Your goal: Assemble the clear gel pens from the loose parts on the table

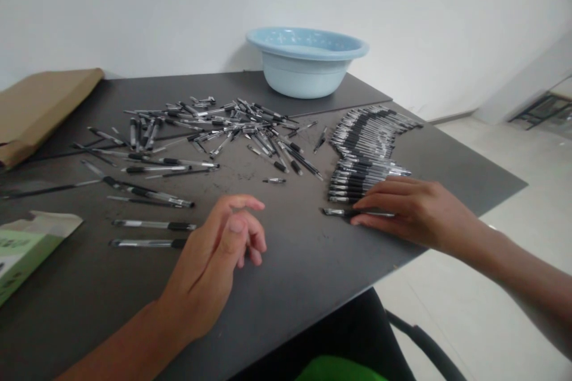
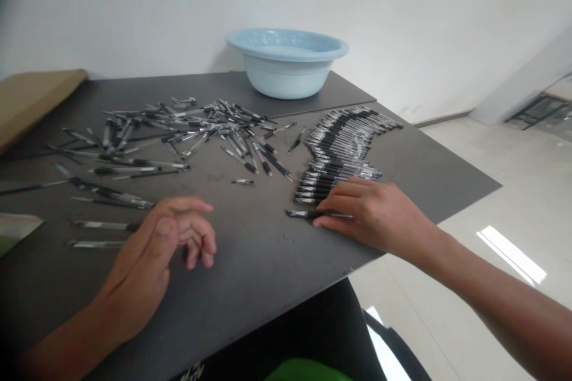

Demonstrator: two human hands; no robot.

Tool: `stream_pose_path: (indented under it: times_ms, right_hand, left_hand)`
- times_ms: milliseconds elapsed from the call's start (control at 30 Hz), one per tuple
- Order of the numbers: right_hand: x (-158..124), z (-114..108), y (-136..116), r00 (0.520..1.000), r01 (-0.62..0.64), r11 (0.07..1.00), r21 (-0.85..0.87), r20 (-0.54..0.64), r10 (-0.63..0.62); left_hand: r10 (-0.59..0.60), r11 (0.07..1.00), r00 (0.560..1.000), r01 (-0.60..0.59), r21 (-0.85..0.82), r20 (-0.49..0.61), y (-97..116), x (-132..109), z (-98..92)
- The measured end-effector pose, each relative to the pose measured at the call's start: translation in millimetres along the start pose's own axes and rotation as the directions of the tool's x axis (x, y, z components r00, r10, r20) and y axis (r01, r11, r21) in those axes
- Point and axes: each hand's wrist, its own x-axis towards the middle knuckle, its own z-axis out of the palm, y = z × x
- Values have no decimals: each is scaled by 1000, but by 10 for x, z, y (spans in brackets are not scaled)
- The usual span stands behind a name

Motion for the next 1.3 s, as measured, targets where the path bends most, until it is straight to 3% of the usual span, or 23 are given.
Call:
stream_pose_path:
  times_ms: [167,533,1033,1300]
  right_hand:
    - [-100,-19,7,999,-38,999,-33,-39,37]
    - [-334,-81,46,989,-143,987,73,39,140]
    - [-346,48,79,976,-211,976,51,-45,213]
    - [-365,81,69,964,-262,964,50,-23,263]
  left_hand:
    - [-5,1000,1000,5,12,-6,34,-1,1]
    - [-11,997,1000,11,70,-4,47,-14,-1]
    - [-35,996,999,35,86,-8,76,-32,12]
    - [-28,994,1000,27,104,6,63,-13,7]
